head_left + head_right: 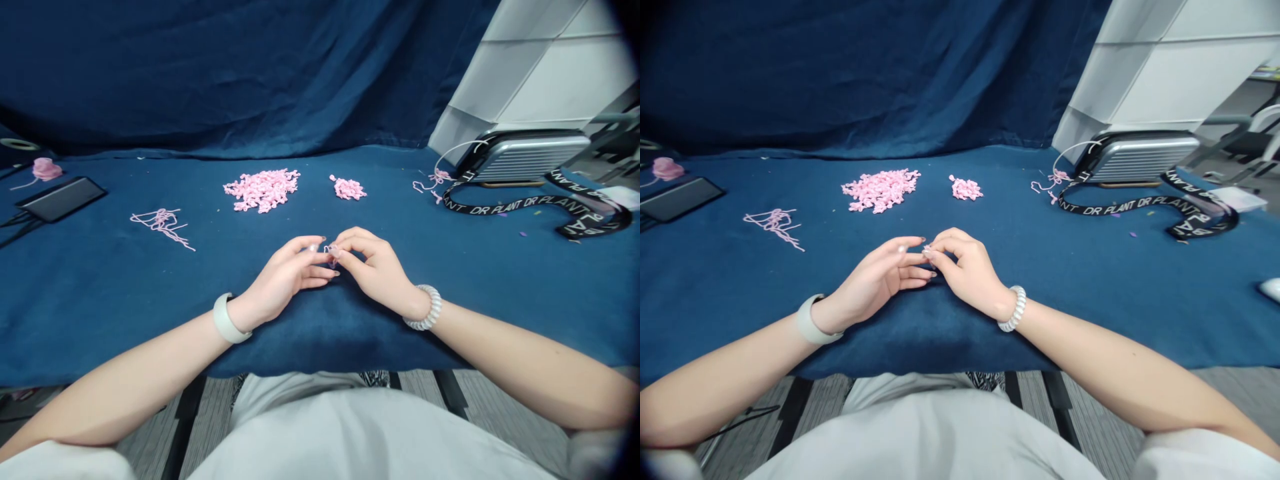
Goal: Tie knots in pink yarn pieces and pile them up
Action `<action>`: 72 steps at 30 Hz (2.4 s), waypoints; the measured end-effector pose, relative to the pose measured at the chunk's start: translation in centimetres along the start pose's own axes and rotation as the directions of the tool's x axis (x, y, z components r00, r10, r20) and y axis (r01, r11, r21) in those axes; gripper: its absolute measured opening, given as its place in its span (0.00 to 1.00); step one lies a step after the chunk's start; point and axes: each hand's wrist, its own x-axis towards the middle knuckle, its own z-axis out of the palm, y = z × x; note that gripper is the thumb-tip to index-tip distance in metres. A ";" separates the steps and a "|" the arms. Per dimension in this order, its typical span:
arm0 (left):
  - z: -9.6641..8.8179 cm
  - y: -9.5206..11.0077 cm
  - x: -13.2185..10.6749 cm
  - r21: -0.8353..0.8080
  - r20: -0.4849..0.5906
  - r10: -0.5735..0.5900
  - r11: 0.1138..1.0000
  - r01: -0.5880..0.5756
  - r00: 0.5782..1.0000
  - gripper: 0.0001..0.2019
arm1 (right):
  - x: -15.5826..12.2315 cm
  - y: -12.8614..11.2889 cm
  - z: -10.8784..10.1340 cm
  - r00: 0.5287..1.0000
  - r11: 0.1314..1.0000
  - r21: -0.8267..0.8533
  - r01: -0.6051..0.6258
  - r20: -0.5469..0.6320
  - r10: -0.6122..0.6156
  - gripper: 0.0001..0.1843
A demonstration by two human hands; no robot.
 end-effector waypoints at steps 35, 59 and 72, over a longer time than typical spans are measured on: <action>-0.4 -0.5 -0.4 0.339 0.203 0.423 0.816 -0.468 0.883 0.06 | -0.8 -1.7 0.3 0.863 0.794 0.472 -0.384 0.489 0.126 0.24; 0.2 -0.6 -0.6 0.288 0.040 0.344 0.895 -0.340 0.938 0.10 | -0.6 -1.6 0.3 0.866 0.828 0.423 -0.369 0.481 0.140 0.25; 0.2 -0.7 -0.5 0.226 0.006 0.297 0.930 -0.291 0.955 0.09 | -0.6 -1.6 0.4 0.858 0.843 0.393 -0.366 0.494 0.142 0.26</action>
